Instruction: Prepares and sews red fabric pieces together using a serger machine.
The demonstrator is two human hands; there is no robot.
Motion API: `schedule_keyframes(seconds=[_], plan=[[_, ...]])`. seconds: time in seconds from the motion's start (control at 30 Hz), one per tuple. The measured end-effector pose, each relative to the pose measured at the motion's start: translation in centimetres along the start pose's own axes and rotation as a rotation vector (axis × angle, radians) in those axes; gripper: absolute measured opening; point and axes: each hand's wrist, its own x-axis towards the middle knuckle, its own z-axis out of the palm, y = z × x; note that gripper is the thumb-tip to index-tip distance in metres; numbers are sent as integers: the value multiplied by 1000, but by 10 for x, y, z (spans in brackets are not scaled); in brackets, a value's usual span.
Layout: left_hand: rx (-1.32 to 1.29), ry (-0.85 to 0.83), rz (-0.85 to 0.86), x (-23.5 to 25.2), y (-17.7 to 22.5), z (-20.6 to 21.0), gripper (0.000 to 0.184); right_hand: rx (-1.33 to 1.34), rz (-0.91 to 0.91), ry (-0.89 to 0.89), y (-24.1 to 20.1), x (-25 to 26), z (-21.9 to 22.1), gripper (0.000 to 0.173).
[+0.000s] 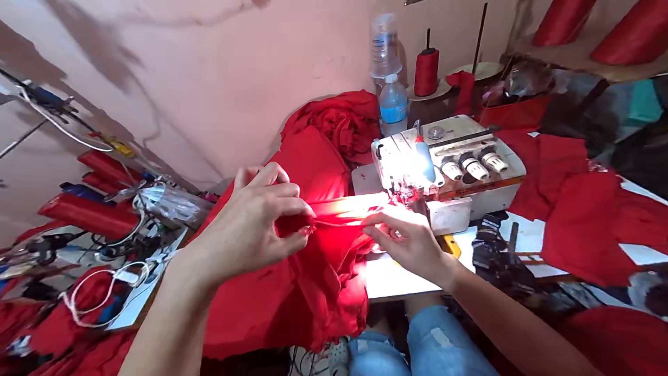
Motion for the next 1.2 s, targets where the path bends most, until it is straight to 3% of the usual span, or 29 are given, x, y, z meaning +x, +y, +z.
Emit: schedule_keyframes(seconds=[0.23, 0.4, 0.57, 0.67, 0.73, 0.83, 1.03, 1.2], plan=[[-207, 13, -74, -1, -17, 10, 20, -518, 62, -113, 30, -14, -13, 23], [-228, 36, -131, -1, -25, 9, 18, -321, 189, -130, 46, -18, -25, 29], [-200, -42, -227, 1, -21, 1, 11, -193, 398, -366, 52, -11, -47, 30], [-216, -85, -344, 8, -6, -5, 7, -151, 470, -354, 60, -11, -56, 31], [-270, -86, -378, 8, -5, -6, 8, -125, 445, -294, 55, -11, -49, 30], [-248, 73, -163, -10, -41, 17, 19, -56, 399, -268, 40, -1, -31, 30], [-310, 53, -190, -11, -44, 15, 18, -89, 206, -205, 23, 19, -6, 23], [-315, 51, -190, -13, -49, 20, 19, -81, 167, -121, 26, 11, -4, 20]])
